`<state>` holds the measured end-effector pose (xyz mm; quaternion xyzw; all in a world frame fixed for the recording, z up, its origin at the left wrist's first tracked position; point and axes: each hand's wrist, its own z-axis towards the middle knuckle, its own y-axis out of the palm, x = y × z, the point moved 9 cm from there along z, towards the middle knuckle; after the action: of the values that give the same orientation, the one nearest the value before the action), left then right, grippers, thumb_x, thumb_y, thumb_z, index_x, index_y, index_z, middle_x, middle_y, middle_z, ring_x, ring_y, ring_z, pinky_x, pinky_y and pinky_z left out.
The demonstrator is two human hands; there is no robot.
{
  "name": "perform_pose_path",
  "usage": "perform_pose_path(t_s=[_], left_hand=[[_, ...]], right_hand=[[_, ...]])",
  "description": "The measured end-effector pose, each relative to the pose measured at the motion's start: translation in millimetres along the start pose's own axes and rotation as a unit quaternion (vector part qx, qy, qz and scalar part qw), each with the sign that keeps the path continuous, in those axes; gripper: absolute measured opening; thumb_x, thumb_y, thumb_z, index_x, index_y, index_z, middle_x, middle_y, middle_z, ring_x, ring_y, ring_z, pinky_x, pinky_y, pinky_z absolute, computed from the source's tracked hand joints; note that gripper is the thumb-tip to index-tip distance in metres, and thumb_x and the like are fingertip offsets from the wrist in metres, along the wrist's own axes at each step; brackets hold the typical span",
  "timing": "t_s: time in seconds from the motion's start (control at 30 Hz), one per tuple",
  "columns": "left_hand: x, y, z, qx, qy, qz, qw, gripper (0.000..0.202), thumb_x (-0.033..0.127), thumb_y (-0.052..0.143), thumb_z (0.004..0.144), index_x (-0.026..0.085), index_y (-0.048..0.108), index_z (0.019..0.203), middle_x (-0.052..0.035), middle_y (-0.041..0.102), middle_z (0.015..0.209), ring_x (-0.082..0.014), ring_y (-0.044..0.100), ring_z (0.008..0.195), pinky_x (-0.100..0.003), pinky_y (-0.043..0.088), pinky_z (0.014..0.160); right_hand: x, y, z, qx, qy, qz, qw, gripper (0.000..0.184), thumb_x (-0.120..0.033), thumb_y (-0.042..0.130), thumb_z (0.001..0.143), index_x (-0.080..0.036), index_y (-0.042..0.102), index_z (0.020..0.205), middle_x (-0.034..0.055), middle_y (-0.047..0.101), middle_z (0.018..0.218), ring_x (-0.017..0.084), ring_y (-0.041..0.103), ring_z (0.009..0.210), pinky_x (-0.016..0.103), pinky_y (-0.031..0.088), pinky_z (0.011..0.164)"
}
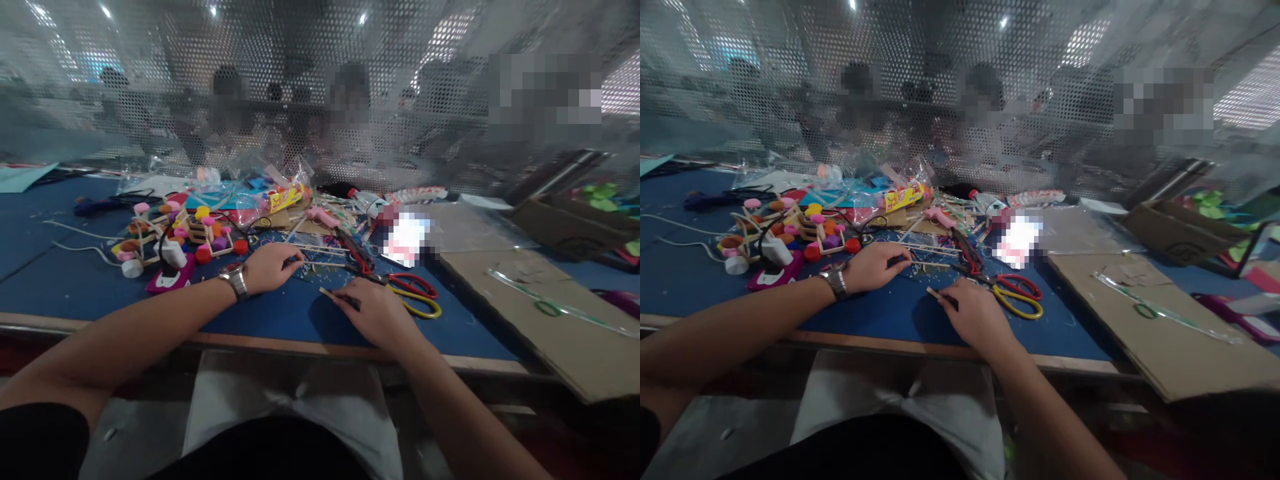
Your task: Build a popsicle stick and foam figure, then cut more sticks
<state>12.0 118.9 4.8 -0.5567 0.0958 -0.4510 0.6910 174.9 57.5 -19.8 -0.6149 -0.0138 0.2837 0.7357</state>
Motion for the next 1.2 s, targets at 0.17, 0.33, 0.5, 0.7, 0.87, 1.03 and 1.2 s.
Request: perform_pose_path(t_s=[0.17,0.33,0.5,0.7,0.87,1.03,1.2], left_hand=[[15,-3.4,-2,0.000,0.047,-0.032,0.998,0.018,0.028,0.059,0.099,0.018,0.075,0.100,-0.0079,0.075,0.097,-0.0202,0.068,0.092,-0.031,0.051,0.085],[27,-0.4,-6,-0.020,0.089,-0.057,0.994,0.017,0.030,0.065,0.097,0.020,0.078,0.100,-0.0066,0.075,0.092,-0.0185,0.069,0.087,-0.028,0.051,0.081],[33,2.7,-10,-0.041,0.111,-0.063,0.991,0.017,0.031,0.067,0.097,0.019,0.079,0.100,-0.0071,0.076,0.093,-0.0179,0.070,0.087,-0.027,0.051,0.080],[39,6.5,-14,-0.064,0.127,-0.059,0.988,0.019,0.034,0.066,0.098,0.020,0.078,0.099,-0.0065,0.077,0.091,-0.0173,0.071,0.085,-0.026,0.050,0.079],[49,14.9,-17,-0.087,0.151,-0.056,0.983,0.016,0.033,0.069,0.096,0.020,0.077,0.095,-0.0053,0.078,0.088,-0.0176,0.070,0.085,-0.026,0.049,0.078],[53,21.4,-16,-0.099,0.156,-0.047,0.982,0.015,0.034,0.068,0.097,0.021,0.076,0.095,-0.0051,0.078,0.088,-0.0178,0.070,0.085,-0.027,0.050,0.077],[51,22.6,-15,-0.098,0.148,-0.036,0.984,0.015,0.033,0.067,0.098,0.021,0.076,0.097,-0.0049,0.078,0.090,-0.0178,0.071,0.087,-0.027,0.049,0.078]], right_hand=[[-20,1,-3,0.001,-0.027,0.025,0.999,0.017,-0.022,0.063,0.094,-0.024,0.080,0.090,0.0054,0.078,0.090,0.023,0.073,0.085,0.034,0.055,0.078],[-42,7,-5,0.014,-0.049,0.042,0.998,0.017,-0.020,0.063,0.094,-0.025,0.080,0.091,0.0049,0.077,0.089,0.023,0.073,0.087,0.035,0.056,0.081],[-51,7,-10,0.046,-0.050,0.054,0.996,0.021,-0.020,0.058,0.096,-0.025,0.078,0.093,0.0056,0.077,0.092,0.025,0.073,0.089,0.038,0.059,0.080],[-4,-43,-33,0.200,0.011,0.040,0.979,0.024,-0.032,0.051,0.101,-0.025,0.074,0.098,0.0094,0.077,0.093,0.025,0.073,0.087,0.039,0.059,0.080],[70,-57,-48,0.218,0.064,-0.061,0.972,0.032,-0.028,0.045,0.096,-0.022,0.075,0.107,0.0134,0.078,0.109,0.032,0.073,0.102,0.052,0.058,0.090],[102,-45,-54,0.198,0.078,-0.066,0.975,0.035,-0.025,0.046,0.093,-0.021,0.076,0.110,0.0146,0.078,0.114,0.033,0.073,0.105,0.054,0.059,0.093],[104,-38,-52,0.187,0.079,-0.066,0.977,0.035,-0.021,0.048,0.091,-0.021,0.075,0.113,0.0140,0.078,0.116,0.032,0.073,0.105,0.052,0.059,0.094]])
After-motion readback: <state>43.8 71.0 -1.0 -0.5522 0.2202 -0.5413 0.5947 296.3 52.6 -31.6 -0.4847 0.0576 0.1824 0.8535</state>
